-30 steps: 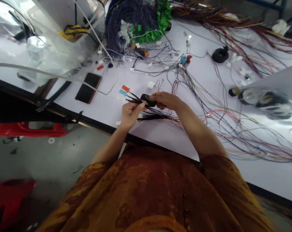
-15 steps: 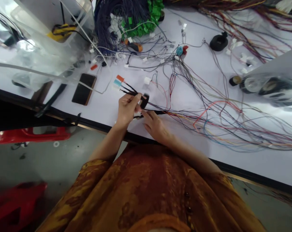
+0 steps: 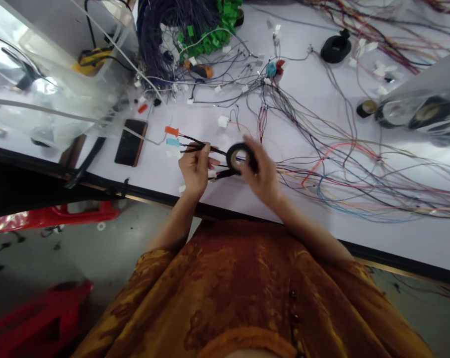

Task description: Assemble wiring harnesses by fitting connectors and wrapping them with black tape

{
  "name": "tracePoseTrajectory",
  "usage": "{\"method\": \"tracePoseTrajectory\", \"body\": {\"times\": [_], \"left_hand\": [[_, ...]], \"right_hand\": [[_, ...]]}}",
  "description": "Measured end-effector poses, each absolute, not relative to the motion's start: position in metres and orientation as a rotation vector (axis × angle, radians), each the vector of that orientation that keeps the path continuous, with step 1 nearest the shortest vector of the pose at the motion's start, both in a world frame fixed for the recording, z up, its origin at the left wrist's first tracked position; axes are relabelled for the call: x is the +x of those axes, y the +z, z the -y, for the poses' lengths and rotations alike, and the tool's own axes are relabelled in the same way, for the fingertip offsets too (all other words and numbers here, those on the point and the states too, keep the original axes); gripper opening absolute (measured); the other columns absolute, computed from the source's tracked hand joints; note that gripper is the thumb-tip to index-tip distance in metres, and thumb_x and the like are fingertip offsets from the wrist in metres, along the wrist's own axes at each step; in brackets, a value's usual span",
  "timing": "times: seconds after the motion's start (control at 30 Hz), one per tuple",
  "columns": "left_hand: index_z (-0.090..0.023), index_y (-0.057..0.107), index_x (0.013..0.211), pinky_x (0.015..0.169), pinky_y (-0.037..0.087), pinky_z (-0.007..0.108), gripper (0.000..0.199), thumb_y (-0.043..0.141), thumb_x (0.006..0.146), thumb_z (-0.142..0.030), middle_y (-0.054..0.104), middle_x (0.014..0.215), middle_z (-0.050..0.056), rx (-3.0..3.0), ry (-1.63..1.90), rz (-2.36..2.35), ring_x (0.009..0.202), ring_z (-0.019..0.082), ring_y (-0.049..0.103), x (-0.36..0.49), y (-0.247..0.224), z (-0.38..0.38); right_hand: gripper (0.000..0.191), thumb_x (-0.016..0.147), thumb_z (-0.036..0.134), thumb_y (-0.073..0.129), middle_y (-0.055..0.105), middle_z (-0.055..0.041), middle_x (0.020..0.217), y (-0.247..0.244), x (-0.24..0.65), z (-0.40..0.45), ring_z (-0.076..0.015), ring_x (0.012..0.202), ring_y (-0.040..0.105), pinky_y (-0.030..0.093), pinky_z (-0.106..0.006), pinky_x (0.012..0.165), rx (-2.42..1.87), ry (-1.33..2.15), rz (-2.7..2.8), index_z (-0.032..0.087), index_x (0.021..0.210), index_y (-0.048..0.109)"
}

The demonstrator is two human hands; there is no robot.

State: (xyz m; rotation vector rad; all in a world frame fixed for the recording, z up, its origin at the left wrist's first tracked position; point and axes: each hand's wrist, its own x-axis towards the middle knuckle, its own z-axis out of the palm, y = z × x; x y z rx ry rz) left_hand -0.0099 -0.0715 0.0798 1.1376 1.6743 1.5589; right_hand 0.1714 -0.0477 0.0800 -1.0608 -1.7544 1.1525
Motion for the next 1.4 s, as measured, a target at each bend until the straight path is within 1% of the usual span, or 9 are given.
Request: {"method": "tracePoseTrajectory", "body": {"times": [0.1, 0.27, 0.43, 0.57, 0.67, 0.8, 1.07, 1.27, 1.4], "left_hand": [[-0.018, 0.068, 0.09, 0.045, 0.049, 0.018, 0.037, 0.064, 0.092, -0.055, 0.078, 0.087, 0.005, 1.085, 1.488, -1.615, 0.054, 0.01, 0.067, -0.007, 0.082, 0.066], [-0.019, 0.071, 0.087, 0.076, 0.062, 0.026, 0.037, 0.067, 0.09, -0.055, 0.077, 0.088, 0.005, 1.323, 1.442, -1.581, 0.083, 0.017, 0.075, 0.0, 0.088, 0.074], [-0.019, 0.071, 0.092, 0.08, 0.063, 0.03, 0.041, 0.062, 0.092, -0.059, 0.077, 0.09, 0.006, 1.172, 1.465, -1.537, 0.088, 0.018, 0.075, -0.002, 0.081, 0.074], [-0.021, 0.072, 0.1, 0.071, 0.061, 0.025, 0.04, 0.077, 0.081, -0.057, 0.076, 0.106, 0.008, 1.263, 1.294, -1.407, 0.091, 0.017, 0.074, 0.0, 0.074, 0.058], [-0.019, 0.073, 0.089, 0.049, 0.051, 0.021, 0.04, 0.074, 0.083, -0.058, 0.075, 0.09, 0.006, 1.29, 1.222, -1.447, 0.059, 0.01, 0.067, 0.005, 0.075, 0.044], [-0.019, 0.072, 0.09, 0.037, 0.039, 0.022, 0.039, 0.07, 0.086, -0.058, 0.076, 0.086, 0.004, 1.167, 1.223, -1.512, 0.042, 0.007, 0.057, 0.013, 0.086, 0.039], [-0.024, 0.076, 0.091, 0.097, 0.057, 0.033, 0.02, 0.069, 0.092, -0.042, 0.077, 0.102, 0.006, 1.784, 1.084, -1.347, 0.103, 0.019, 0.072, 0.021, 0.104, 0.071], [-0.019, 0.067, 0.093, 0.04, 0.041, 0.022, 0.032, 0.057, 0.099, -0.049, 0.075, 0.086, 0.003, 1.424, 1.317, -1.584, 0.044, 0.007, 0.057, 0.022, 0.083, 0.055], [-0.019, 0.061, 0.088, 0.03, 0.028, 0.021, 0.034, 0.062, 0.095, -0.053, 0.069, 0.065, -0.003, 1.25, 1.306, -1.54, 0.029, 0.003, 0.041, 0.025, 0.08, 0.047]], "right_hand": [[0.028, 0.093, 0.023, 0.057, 0.06, -0.0108, 0.112, 0.073, 0.173, 0.076, -0.0194, 0.094, 0.062, 0.058, -0.036, 0.084, -0.864, 0.908, 1.979, 0.022, 0.121, 0.059], [0.034, 0.093, 0.037, 0.062, 0.059, -0.0003, 0.089, 0.076, 0.148, 0.026, -0.0064, 0.051, 0.046, 0.042, -0.02, 0.044, -1.228, 1.458, 1.253, 0.023, 0.122, 0.05], [0.027, 0.094, 0.03, 0.055, 0.048, 0.0078, 0.072, 0.069, 0.152, -0.002, -0.0023, 0.04, 0.028, 0.021, -0.015, 0.036, -1.249, 1.747, 0.847, 0.025, 0.12, 0.052], [0.036, 0.092, 0.04, 0.06, 0.058, 0.005, 0.086, 0.063, 0.17, 0.014, -0.003, 0.044, 0.037, 0.027, -0.017, 0.037, -1.206, 1.634, 0.937, 0.029, 0.124, 0.049], [0.042, 0.094, 0.044, 0.057, 0.062, 0.0006, 0.098, 0.063, 0.177, 0.039, -0.0075, 0.052, 0.049, 0.04, -0.02, 0.042, -1.23, 1.462, 1.098, 0.032, 0.132, 0.044], [0.039, 0.093, 0.033, 0.058, 0.062, -0.0097, 0.113, 0.056, 0.18, 0.08, -0.0195, 0.09, 0.065, 0.059, -0.034, 0.075, -1.179, 1.08, 1.634, 0.026, 0.131, 0.055], [0.027, 0.097, 0.044, 0.056, 0.056, 0.0006, 0.085, 0.065, 0.175, 0.021, -0.007, 0.049, 0.041, 0.035, -0.021, 0.04, -1.26, 1.576, 1.126, 0.025, 0.116, 0.057], [0.038, 0.099, 0.039, 0.052, 0.062, -0.0052, 0.096, 0.053, 0.19, 0.068, -0.0173, 0.075, 0.062, 0.056, -0.031, 0.066, -1.194, 0.973, 1.609, 0.029, 0.135, 0.058], [0.048, 0.1, 0.031, 0.051, 0.066, -0.0119, 0.114, 0.04, 0.191, 0.102, -0.0238, 0.1, 0.066, 0.059, -0.039, 0.088, -1.097, 0.733, 1.879, 0.024, 0.147, 0.051]]}}
